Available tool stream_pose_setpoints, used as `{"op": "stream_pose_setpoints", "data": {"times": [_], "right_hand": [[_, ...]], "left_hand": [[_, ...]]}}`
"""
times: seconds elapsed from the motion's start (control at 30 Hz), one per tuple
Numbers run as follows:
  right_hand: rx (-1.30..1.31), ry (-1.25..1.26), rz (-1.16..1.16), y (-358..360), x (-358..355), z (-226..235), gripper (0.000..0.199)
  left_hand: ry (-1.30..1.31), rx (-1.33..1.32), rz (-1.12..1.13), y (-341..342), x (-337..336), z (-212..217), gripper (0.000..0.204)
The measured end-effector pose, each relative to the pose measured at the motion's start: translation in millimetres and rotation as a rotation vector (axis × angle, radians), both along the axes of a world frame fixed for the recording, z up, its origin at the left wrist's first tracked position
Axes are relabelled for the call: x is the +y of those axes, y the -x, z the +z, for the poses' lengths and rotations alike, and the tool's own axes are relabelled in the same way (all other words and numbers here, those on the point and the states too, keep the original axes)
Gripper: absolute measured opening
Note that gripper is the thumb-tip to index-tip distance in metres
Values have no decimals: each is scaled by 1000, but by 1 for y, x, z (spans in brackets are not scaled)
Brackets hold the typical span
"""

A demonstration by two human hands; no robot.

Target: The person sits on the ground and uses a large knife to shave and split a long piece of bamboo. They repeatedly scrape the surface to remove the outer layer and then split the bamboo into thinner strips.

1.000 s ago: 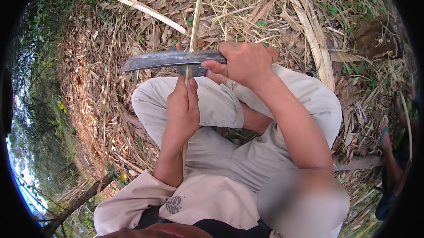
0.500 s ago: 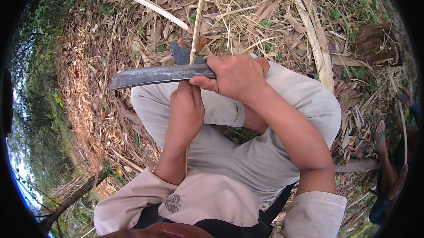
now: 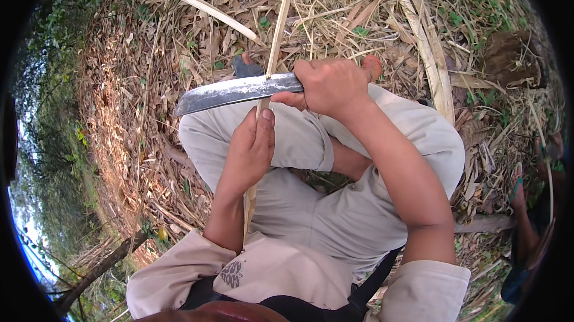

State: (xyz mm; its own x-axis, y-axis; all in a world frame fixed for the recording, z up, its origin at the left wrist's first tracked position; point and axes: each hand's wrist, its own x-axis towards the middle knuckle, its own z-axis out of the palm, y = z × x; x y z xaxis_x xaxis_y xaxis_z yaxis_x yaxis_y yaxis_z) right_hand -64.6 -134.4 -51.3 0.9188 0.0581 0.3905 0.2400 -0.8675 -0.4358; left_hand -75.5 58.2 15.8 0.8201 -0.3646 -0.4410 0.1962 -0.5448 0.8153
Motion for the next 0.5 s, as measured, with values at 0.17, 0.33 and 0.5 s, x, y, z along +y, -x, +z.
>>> {"op": "stream_pose_setpoints", "data": {"times": [0.17,0.33,0.5], "right_hand": [[-120,77,35,-6,-10,-9,68],[-139,113,50,-6,-18,-15,68],[-147,141,55,-7,-26,-19,68]], "left_hand": [[32,120,20,-1,1,1,33],[121,349,101,-5,-5,20,33],[177,424,94,-9,-3,14,31]]}}
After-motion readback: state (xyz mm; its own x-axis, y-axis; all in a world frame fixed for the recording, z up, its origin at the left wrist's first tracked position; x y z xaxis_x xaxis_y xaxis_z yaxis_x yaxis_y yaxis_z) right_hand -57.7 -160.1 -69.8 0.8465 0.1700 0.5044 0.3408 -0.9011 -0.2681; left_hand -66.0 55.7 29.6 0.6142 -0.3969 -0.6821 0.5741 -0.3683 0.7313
